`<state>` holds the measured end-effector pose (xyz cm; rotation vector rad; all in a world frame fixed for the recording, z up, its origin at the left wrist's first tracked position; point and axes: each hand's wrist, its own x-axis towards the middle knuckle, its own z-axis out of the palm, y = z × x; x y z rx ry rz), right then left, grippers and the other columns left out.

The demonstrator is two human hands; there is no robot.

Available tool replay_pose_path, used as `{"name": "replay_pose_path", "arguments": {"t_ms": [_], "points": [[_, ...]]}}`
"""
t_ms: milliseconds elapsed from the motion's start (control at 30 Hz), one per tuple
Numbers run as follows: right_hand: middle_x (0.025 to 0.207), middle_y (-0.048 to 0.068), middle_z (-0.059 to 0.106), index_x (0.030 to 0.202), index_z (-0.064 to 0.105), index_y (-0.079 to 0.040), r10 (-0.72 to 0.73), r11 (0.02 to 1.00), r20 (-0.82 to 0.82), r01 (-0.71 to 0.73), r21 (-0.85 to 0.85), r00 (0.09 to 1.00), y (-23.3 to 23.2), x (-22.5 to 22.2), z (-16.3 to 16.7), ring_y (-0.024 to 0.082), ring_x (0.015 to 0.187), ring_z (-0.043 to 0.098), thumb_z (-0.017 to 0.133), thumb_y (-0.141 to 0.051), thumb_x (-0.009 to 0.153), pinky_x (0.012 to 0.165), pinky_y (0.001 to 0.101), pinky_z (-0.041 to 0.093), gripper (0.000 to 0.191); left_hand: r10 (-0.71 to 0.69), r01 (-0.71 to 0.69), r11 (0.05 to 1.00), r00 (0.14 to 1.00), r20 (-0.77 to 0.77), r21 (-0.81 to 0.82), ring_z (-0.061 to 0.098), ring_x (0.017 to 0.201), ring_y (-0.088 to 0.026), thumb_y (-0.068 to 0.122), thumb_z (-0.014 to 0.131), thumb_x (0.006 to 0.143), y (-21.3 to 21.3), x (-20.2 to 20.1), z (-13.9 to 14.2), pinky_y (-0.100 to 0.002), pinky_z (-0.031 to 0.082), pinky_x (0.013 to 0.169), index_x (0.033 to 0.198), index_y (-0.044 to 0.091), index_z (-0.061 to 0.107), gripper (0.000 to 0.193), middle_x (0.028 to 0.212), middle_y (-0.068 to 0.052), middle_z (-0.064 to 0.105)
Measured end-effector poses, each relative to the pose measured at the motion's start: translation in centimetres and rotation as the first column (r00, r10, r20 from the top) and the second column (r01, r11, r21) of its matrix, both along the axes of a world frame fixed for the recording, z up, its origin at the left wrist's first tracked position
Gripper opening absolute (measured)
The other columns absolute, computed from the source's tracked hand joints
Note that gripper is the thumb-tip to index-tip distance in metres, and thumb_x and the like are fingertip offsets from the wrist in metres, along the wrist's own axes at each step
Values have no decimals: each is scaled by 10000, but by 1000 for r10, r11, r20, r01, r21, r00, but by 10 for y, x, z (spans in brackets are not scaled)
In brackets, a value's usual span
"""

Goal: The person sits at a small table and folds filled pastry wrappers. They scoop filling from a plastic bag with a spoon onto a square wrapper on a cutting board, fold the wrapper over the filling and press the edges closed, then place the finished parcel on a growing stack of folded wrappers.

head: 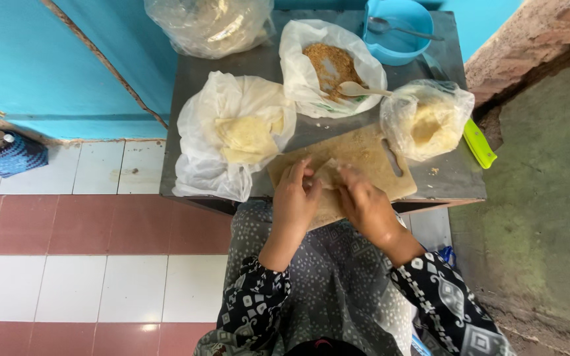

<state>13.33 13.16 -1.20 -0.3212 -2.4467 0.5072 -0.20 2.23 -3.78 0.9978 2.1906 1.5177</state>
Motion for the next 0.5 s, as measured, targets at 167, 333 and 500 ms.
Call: {"name": "replay_pose_path", "arguments": {"t_ms": [167, 333, 500], "points": [[1262, 189, 665, 1337, 580, -27, -120, 992, -51, 119, -30, 991, 5, 13, 2, 360, 1171, 619, 708, -24, 910, 976, 441, 511, 446, 3, -41, 986, 972, -234, -159, 688, 881, -320, 151, 735, 863, 1, -5, 8, -429, 546, 715, 1056, 55, 647, 233, 1007, -108, 651], [1117, 121, 707, 1285, 662, -46, -64, 995, 40, 61, 74, 997, 6, 21, 6, 330, 1037, 643, 733, -51, 886, 896, 440, 490, 405, -47, 11, 996, 909, -413, -88, 655, 904, -360, 114, 713, 889, 3, -10, 7, -472, 527, 756, 949, 93, 610, 121, 959, -120, 628], [1039, 109, 676, 1085, 639, -104, -134, 974, -56, 142, 175, 989, 32, 38, 9, 344, 1008, 620, 739, -42, 832, 889, 469, 473, 279, -157, 130, 984, 957, -245, -125, 689, 902, -386, 115, 659, 980, 5, 6, 3, -500, 509, 742, 1007, 56, 539, 138, 937, -143, 703]]}}
